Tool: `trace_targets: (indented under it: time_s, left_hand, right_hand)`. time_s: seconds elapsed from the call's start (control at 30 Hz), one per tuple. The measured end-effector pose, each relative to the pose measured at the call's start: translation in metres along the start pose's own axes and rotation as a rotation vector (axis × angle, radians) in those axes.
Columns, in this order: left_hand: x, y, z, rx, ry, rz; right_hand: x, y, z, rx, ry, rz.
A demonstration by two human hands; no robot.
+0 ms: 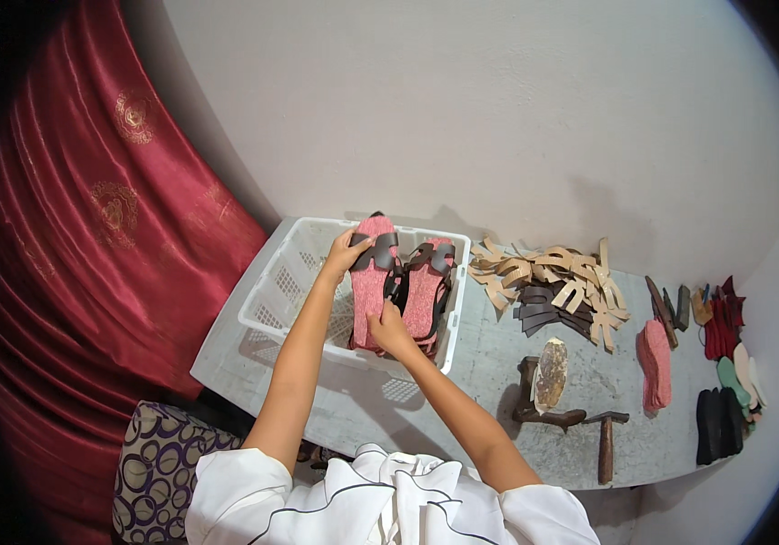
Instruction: Assembling a sandal by placing straps onto the insole and hammering the outsole to secure the parts.
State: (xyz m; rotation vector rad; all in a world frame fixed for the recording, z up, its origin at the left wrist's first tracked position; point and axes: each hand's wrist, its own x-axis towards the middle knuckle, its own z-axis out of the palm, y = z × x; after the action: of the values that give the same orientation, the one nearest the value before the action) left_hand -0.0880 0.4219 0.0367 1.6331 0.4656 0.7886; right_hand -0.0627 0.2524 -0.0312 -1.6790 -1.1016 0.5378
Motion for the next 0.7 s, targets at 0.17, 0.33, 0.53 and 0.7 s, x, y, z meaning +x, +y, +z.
trace_targets:
  time_s: [0.17,0.33,0.53,0.7]
  left_hand:
    - [-0.001,-0.052,-0.017,-0.005,0.067,-0.076]
    - [-0.006,-0.083,-0.015,-0.143,0.079,-0.166]
    - [-0.019,-0.074,-0.009,-0.216,0.137,-0.213]
    - [-0.016,-0.085,-0.004,-0.322,0.129,-0.215]
  right_hand:
    - [-0.002,0.006,0.011,-0.225,-0.007,-0.016]
    - [-0.009,0.015,0.029,-0.352,0.068,-0.029]
    - [-0.014,-0.009,0.027,-0.453,-0.102,0.113]
    - [-0.013,-0.004,0.025,-0.364,-0.076,0.049]
